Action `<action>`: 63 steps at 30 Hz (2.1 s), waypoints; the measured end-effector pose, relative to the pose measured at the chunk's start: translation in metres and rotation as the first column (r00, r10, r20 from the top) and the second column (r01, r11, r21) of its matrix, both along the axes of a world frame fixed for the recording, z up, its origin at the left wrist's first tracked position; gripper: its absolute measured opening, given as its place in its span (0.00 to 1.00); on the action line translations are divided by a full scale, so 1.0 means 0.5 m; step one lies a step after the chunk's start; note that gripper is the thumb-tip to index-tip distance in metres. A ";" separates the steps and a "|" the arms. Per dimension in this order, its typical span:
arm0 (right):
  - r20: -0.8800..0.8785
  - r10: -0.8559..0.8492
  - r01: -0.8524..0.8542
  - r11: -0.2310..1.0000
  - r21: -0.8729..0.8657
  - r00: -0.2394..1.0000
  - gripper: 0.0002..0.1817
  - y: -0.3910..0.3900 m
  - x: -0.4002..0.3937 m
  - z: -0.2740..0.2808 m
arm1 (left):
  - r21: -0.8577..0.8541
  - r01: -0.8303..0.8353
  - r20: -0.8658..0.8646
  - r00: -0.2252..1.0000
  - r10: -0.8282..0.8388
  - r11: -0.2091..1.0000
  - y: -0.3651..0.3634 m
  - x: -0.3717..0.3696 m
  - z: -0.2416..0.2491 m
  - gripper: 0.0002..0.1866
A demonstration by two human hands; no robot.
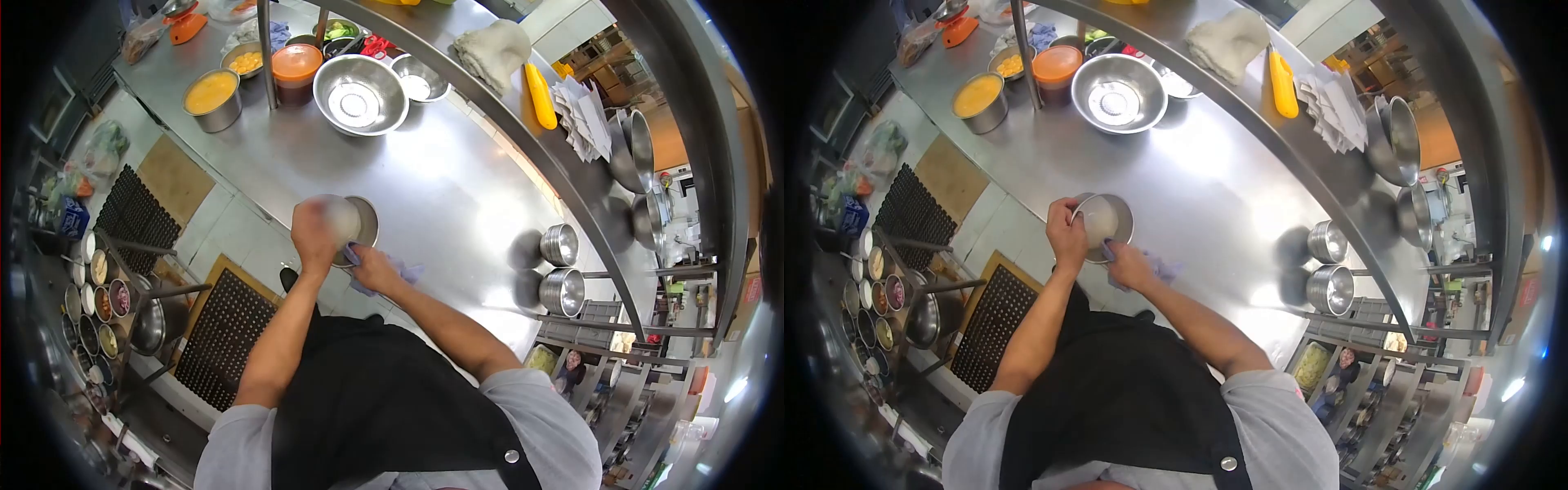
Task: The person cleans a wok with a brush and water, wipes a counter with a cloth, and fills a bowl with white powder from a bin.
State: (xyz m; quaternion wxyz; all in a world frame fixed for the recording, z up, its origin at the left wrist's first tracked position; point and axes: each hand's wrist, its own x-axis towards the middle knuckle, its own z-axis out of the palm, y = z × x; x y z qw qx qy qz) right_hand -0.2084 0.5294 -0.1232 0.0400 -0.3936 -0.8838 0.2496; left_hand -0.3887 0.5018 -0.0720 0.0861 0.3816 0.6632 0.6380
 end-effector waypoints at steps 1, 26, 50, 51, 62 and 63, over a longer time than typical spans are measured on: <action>0.079 0.035 -0.033 0.999 -0.025 0.996 0.19 -0.009 -0.005 0.026 | -0.063 0.021 -0.046 0.999 -0.024 0.998 -0.004 -0.011 -0.007 0.04; -0.146 -0.501 0.520 0.793 0.317 0.853 0.36 -0.002 0.137 -0.069 | -0.463 -0.059 0.329 0.915 0.233 0.884 -0.184 -0.157 -0.129 0.11; -0.086 -0.037 0.066 0.929 0.365 0.996 0.43 0.251 -0.772 -0.053 | -0.476 -0.366 0.456 0.675 0.580 0.800 -0.556 -0.435 -0.141 0.09; -0.056 0.088 -0.067 0.949 0.310 0.995 0.37 0.220 -0.804 -0.063 | -0.483 -0.334 0.456 0.694 0.558 0.810 -0.546 -0.456 -0.136 0.09; 0.012 -0.519 0.507 0.840 0.192 0.855 0.27 -0.130 0.179 -0.040 | -0.430 -0.013 0.625 0.717 0.309 0.903 -0.316 -0.517 -0.072 0.05; -0.024 -0.674 0.593 0.630 0.501 0.738 0.25 -0.171 0.299 -0.089 | -0.420 0.011 0.625 0.729 0.280 0.908 -0.312 -0.505 -0.075 0.05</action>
